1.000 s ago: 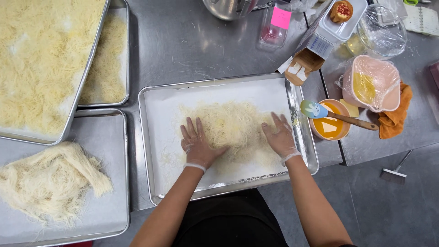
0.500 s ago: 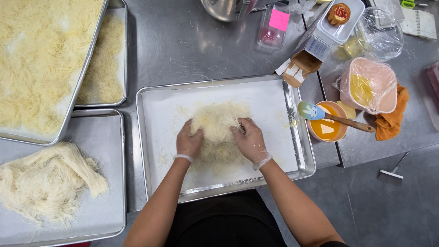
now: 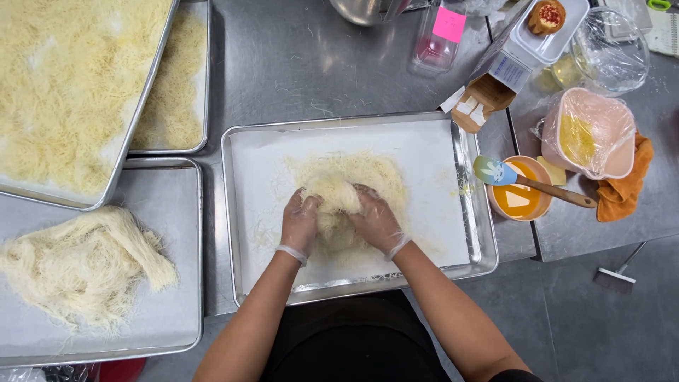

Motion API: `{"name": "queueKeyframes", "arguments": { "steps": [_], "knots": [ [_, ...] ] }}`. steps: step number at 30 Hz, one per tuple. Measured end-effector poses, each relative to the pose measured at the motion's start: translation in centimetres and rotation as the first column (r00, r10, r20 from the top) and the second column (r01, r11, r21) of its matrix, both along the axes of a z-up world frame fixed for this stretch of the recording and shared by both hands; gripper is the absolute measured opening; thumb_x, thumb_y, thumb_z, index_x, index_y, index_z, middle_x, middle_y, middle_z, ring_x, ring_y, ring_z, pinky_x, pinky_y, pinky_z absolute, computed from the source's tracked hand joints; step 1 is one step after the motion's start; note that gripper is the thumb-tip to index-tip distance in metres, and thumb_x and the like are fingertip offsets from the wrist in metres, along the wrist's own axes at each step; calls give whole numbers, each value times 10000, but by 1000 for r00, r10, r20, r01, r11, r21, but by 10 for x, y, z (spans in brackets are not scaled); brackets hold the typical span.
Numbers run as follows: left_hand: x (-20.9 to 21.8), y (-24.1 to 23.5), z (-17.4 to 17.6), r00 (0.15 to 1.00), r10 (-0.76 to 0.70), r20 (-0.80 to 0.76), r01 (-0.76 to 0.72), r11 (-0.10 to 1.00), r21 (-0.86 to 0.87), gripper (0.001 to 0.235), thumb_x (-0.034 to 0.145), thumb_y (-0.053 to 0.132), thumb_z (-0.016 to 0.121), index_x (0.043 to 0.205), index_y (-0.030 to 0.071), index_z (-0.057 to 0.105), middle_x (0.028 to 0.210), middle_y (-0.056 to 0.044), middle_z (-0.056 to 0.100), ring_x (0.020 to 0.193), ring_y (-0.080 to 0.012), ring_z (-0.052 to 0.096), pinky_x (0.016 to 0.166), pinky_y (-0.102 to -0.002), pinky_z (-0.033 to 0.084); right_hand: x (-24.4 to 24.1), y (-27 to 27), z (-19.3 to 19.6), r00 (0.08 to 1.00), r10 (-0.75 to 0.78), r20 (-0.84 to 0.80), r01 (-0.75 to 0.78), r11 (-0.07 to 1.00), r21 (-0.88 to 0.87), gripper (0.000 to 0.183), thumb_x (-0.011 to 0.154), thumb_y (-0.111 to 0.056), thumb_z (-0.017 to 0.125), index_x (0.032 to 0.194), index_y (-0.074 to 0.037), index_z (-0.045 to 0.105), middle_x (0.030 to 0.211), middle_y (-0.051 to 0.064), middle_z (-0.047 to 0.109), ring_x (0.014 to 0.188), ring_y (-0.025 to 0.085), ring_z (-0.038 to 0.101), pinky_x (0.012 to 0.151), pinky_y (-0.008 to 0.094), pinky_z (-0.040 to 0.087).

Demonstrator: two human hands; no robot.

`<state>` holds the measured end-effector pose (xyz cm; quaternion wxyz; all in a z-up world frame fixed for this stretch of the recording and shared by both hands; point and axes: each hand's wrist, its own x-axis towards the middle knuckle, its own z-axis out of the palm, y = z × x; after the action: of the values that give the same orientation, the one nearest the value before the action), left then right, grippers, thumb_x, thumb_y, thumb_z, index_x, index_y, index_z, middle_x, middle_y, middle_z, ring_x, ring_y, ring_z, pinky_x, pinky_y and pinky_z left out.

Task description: Preparing kunafa dough by brushing it with butter and mixing it by hand in a tray.

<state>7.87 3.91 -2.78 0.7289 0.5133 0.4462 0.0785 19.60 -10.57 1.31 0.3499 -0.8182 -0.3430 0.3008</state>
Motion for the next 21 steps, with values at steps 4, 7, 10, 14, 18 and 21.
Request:
{"name": "queueKeyframes", "arguments": {
  "steps": [4,7,10,14,18,21],
  "knots": [
    [-13,7,17,989,94,117,-83,991,-101,648,933,226,600,1481,-83,441,1245,-161,649,1155,-249,610,961,-336,494,38,-36,-72,993,-47,113,61,990,-131,561,885,-182,609,1425,-34,572,1476,233,597,1381,330,568,1224,371,439],
    [-18,13,25,987,97,130,-86,992,-89,578,960,212,562,1479,-38,511,1153,-150,653,970,-252,548,816,-359,487,49,-47,-53,968,-25,251,80,974,-213,600,872,-147,637,1416,74,514,1488,293,518,1427,397,460,1244,403,350],
    [-13,6,28,998,46,52,-42,997,-71,529,973,199,542,1486,82,494,1159,-46,656,949,-148,559,836,-297,479,34,-40,-7,914,109,390,-34,981,-192,741,868,-230,756,1413,147,424,1502,387,385,1445,514,315,1205,528,271],
    [0,-21,-13,987,-129,97,129,992,7,387,1010,134,510,1344,0,652,1106,-117,703,956,-183,642,875,-333,539,-12,-3,15,839,313,444,-260,949,-178,893,773,-520,903,1340,-10,440,1627,390,241,1492,494,245,1171,536,259],
    [4,-30,-7,976,-194,97,186,979,87,410,1014,182,516,1336,-38,643,1217,-217,715,1115,-310,657,987,-387,525,-16,-3,-34,963,79,260,-60,995,-79,910,848,-297,730,1663,-133,360,1587,178,440,1487,351,385,1240,489,341],
    [3,-27,-3,952,-299,-65,290,812,506,622,909,216,596,1484,23,458,1478,-191,506,1381,-348,491,1153,-412,396,-10,-6,-21,961,45,272,-29,997,-65,858,852,-306,726,1626,-187,376,1573,160,443,1491,327,389,1264,478,362]
  ]
}}
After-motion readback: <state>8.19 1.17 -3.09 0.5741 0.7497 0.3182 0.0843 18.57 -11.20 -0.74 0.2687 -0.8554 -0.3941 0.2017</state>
